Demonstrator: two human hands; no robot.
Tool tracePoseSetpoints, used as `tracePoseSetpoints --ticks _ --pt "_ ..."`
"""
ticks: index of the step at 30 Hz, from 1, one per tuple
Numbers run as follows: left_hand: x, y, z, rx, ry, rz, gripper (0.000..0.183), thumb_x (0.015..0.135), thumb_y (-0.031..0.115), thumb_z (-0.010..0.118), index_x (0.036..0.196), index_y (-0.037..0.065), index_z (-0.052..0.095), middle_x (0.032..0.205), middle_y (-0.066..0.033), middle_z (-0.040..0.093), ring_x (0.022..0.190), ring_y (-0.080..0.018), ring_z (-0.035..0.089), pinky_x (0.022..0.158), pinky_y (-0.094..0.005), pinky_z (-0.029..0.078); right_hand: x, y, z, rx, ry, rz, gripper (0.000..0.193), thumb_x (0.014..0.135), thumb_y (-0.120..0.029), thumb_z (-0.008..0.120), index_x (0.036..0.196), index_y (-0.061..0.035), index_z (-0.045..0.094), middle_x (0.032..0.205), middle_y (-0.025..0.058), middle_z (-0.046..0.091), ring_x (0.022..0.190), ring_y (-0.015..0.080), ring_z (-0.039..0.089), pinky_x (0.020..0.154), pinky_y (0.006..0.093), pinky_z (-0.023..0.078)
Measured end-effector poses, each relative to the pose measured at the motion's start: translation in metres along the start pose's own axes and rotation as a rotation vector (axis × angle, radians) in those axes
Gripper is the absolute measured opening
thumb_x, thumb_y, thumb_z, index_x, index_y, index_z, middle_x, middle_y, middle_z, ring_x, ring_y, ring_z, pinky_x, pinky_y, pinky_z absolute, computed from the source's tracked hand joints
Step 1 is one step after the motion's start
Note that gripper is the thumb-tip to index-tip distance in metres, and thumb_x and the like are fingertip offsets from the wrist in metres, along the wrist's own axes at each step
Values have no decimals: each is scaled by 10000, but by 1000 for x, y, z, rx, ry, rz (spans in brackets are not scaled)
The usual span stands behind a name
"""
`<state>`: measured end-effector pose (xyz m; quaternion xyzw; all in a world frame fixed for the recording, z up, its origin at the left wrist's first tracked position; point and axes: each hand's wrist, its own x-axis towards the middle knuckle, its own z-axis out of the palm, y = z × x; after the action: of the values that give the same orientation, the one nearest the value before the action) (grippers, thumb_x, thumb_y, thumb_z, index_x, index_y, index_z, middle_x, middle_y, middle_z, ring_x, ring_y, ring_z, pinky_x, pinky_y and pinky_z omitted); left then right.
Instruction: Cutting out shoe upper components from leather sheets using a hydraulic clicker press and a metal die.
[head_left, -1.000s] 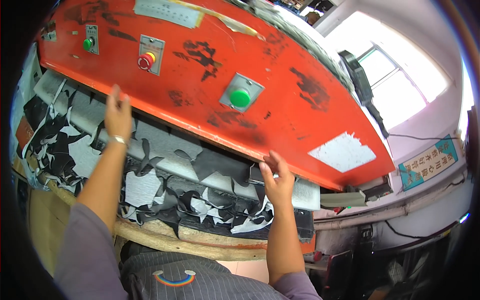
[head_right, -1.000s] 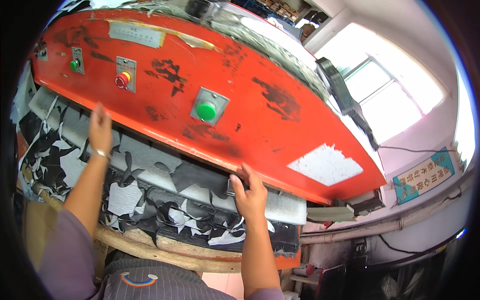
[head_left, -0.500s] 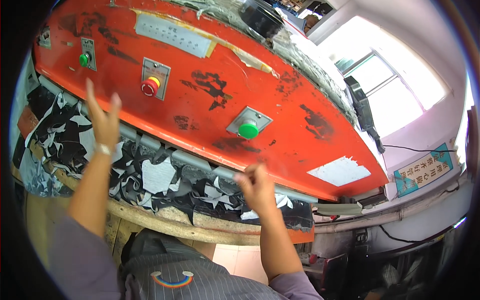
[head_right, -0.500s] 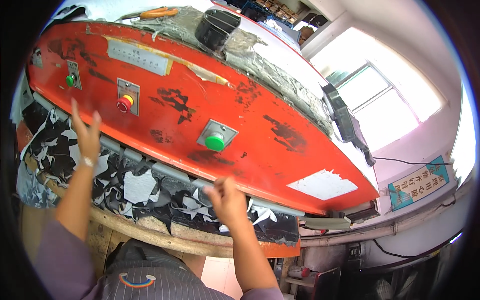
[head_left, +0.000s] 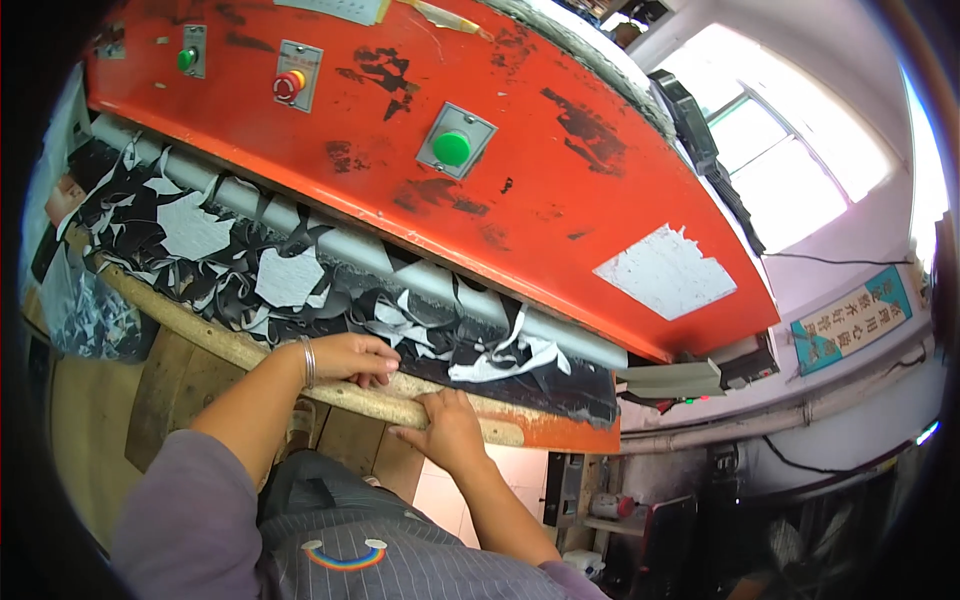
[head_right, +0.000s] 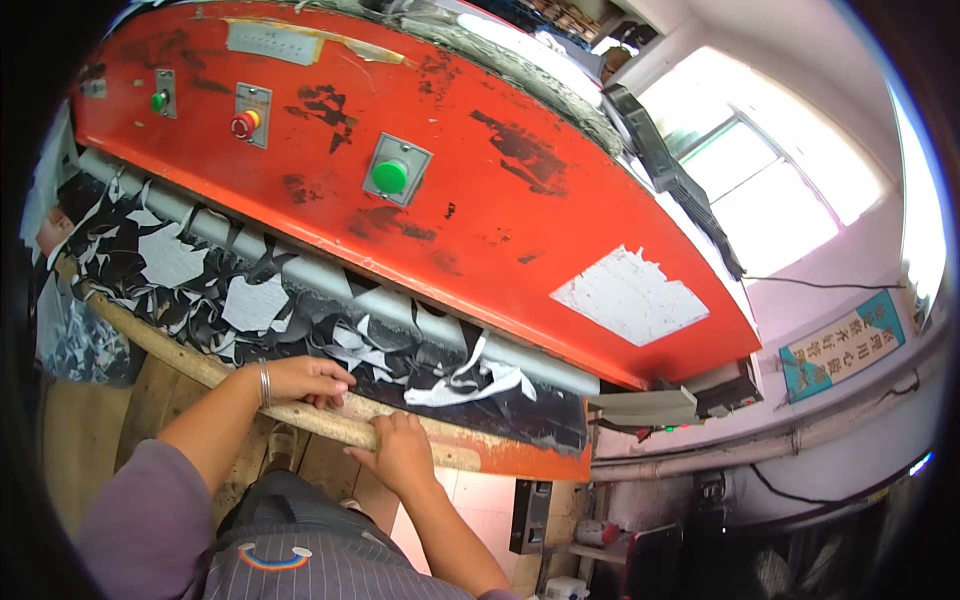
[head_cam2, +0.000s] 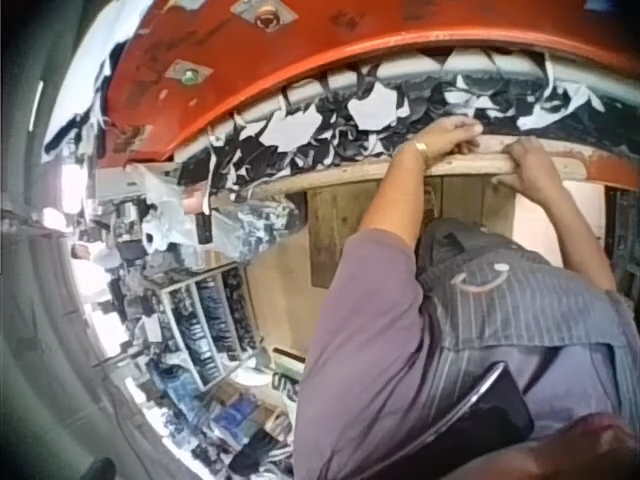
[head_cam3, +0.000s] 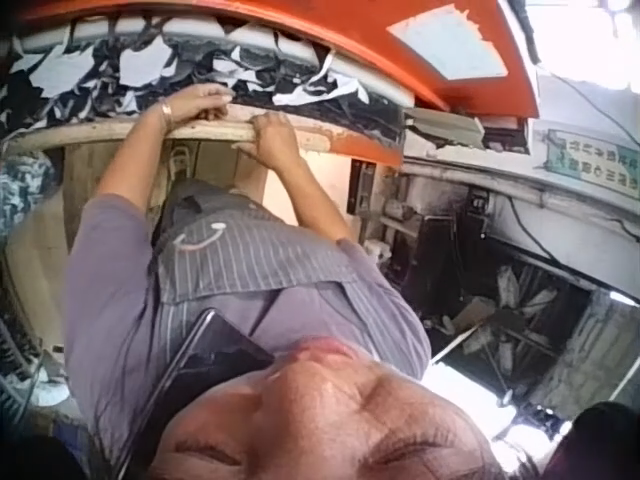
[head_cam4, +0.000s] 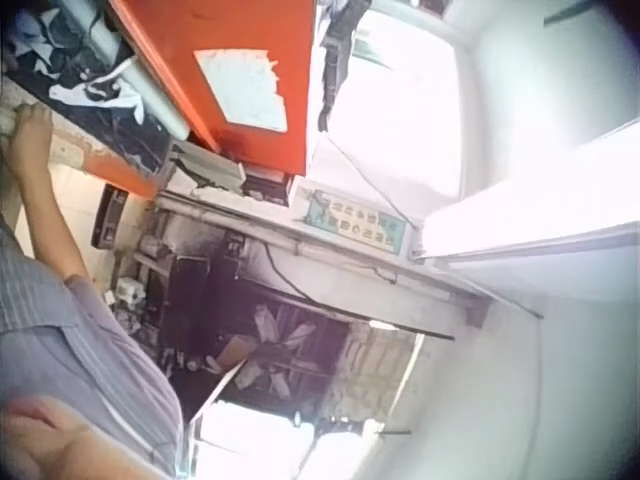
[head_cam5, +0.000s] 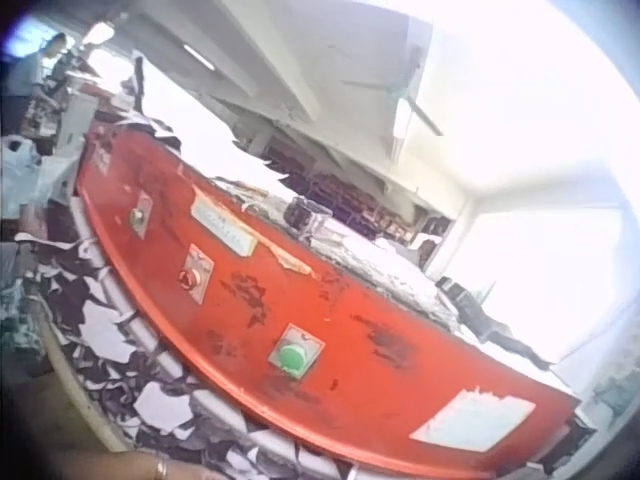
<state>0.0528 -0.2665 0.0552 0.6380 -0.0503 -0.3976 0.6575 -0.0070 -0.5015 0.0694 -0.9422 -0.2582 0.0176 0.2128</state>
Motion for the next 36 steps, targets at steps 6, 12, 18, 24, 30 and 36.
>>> tracePoseSetpoints --ticks 6,12,18,24,30,36 --pt "1 -5 -2 -151 -137 -41 520 919 339 625 1312 24 496 1027 -49 641 740 -66 563 672 -186 445 22 22 -39 248 -466 51 565 750 -483 731 1067 -19 666 955 186 680 908 357 633 825 406 492" --pt "65 18 2 -714 31 201 411 972 238 526 1321 31 456 1124 -127 600 865 -198 645 734 -285 517 127 108 -74 -160 270 318 796 784 -581 657 1206 86 548 1155 263 599 1086 405 552 928 452 438" --pt "154 62 18 -738 280 261 513 966 305 539 1376 40 380 1266 -136 508 832 -204 638 712 -292 504 180 121 -58 -268 68 637 776 705 -568 702 1118 77 581 1118 251 596 1173 385 474 930 454 433" --pt "197 81 58 -472 235 197 741 952 449 524 1480 51 190 1342 -161 436 727 -157 616 577 -256 494 139 179 -82 600 270 418 434 756 -262 716 1033 38 568 936 140 636 832 221 602 764 335 485" --pt "203 69 88 -305 263 249 615 945 346 579 1359 -54 363 798 -74 608 588 -111 558 504 -229 462 98 168 -95 1109 132 380 408 820 -225 580 1154 -2 511 1017 69 579 915 140 548 818 275 451" --pt "129 37 73 -233 260 87 489 858 191 698 1230 -60 502 671 -39 593 520 -81 518 448 -224 389 116 147 -107 896 1 237 453 744 -189 692 1130 -16 530 1008 75 616 939 159 568 842 296 452"
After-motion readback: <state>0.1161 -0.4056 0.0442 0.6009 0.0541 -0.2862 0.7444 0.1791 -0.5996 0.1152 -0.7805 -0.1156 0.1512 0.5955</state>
